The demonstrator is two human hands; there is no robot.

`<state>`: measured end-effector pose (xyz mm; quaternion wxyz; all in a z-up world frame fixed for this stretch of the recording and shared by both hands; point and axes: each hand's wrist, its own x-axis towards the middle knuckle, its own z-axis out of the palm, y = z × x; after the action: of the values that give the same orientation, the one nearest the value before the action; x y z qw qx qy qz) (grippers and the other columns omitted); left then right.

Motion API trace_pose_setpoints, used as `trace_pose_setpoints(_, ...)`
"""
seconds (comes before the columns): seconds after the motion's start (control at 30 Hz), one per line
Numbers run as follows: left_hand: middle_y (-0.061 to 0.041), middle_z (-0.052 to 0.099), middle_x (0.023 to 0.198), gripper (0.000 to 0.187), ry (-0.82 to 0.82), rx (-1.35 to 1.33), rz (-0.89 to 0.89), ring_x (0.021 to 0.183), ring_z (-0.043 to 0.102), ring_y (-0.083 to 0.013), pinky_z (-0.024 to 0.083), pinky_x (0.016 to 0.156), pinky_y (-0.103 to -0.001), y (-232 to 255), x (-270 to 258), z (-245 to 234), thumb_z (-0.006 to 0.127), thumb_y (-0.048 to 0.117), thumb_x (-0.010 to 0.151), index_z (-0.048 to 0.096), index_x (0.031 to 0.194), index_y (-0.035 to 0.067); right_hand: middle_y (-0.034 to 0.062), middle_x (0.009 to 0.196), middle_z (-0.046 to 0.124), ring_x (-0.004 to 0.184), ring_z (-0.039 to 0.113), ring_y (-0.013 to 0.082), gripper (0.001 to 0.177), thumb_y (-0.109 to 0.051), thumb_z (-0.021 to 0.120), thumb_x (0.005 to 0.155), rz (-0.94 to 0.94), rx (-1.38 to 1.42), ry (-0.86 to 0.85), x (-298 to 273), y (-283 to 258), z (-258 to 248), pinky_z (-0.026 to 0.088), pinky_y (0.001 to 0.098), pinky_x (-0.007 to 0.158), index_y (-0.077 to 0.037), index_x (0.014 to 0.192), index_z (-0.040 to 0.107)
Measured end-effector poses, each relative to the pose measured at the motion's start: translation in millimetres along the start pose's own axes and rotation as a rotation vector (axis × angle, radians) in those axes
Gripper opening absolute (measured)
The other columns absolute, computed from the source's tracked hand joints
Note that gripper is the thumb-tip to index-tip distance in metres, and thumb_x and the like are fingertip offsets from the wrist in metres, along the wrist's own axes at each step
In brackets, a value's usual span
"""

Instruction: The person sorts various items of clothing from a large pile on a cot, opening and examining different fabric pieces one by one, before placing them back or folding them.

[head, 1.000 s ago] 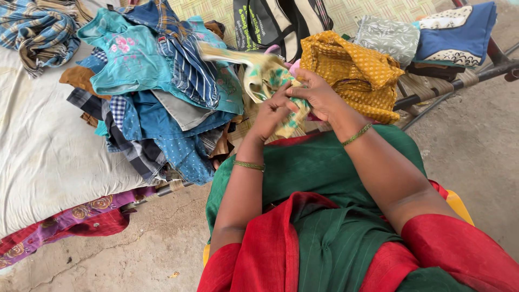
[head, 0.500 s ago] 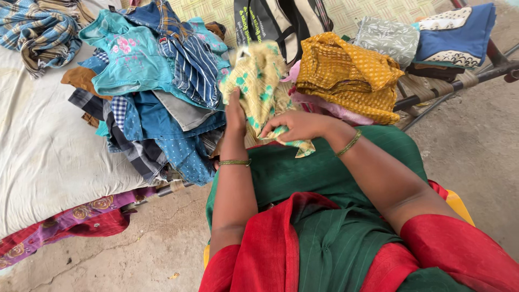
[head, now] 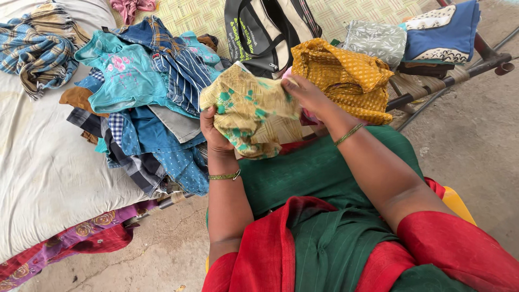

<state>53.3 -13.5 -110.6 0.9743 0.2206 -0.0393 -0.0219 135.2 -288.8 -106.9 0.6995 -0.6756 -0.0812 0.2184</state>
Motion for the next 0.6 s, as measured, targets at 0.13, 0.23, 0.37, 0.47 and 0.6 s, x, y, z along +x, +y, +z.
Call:
trace_pose_setpoints(0.13,-0.017,0.054,0.154,0.076,-0.096,-0.063,-0.041,0.139,0.055,-0.0361,0.042,0.12,-0.053,4.8,-5.6,21.3,0.059,0.045,0.094,0.044,0.157,0.006,0.0101,0.12,0.072,0.116,0.067,0.0217,0.058,-0.049,0.073,0.084,0.31,0.484,-0.095,0.0,-0.3,-8.8,0.053,0.0374,0.102,-0.006,0.121,0.068)
trace_pose_setpoints(0.23,-0.016,0.053,0.155,0.093,-0.161,-0.099,-0.025,0.141,0.055,-0.0346,0.042,0.12,-0.054,8.5,-14.2,24.7,0.062,0.065,0.089,0.041,0.158,0.007,0.0044,0.097,0.062,0.1,0.061,0.0197,0.035,-0.026,0.084,0.105,0.08,0.623,-0.336,-11.1,-16.7,-16.8,0.051,0.0383,0.092,-0.01,0.091,0.057)
trace_pose_setpoints(0.37,-0.017,0.052,0.157,0.122,-0.198,0.042,0.025,0.143,0.054,-0.0318,0.042,0.122,-0.053,11.9,-23.9,29.4,0.069,0.082,0.074,0.038,0.161,0.002,-0.0011,0.097,0.068,0.101,0.069,0.0161,0.028,-0.015,0.084,0.088,-0.136,0.755,-0.412,-33.0,-57.8,-10.6,0.058,0.0381,0.094,-0.017,0.088,0.056)
trace_pose_setpoints(0.47,-0.017,0.051,0.156,0.126,-0.158,0.196,0.028,0.142,0.053,-0.0308,0.043,0.121,-0.051,16.2,-31.3,33.9,0.079,0.077,0.071,0.036,0.16,-0.002,0.0003,0.111,0.07,0.11,0.067,0.016,0.024,-0.007,0.082,0.092,-0.275,0.714,-0.385,-43.9,-71.2,-10.7,0.057,0.04,0.1,-0.015,0.106,0.064)
trace_pose_setpoints(0.6,-0.018,0.055,0.151,0.119,-0.207,0.254,0.025,0.137,0.057,-0.0317,0.046,0.117,-0.052,33.8,-40.5,38.7,0.087,0.063,0.072,0.038,0.157,-0.004,0.0065,0.134,0.068,0.123,0.067,0.0184,0.047,0.002,0.076,0.093,-0.432,0.587,-0.469,-53.7,-75.1,-31.9,0.054,0.0371,0.109,-0.01,0.137,0.065)
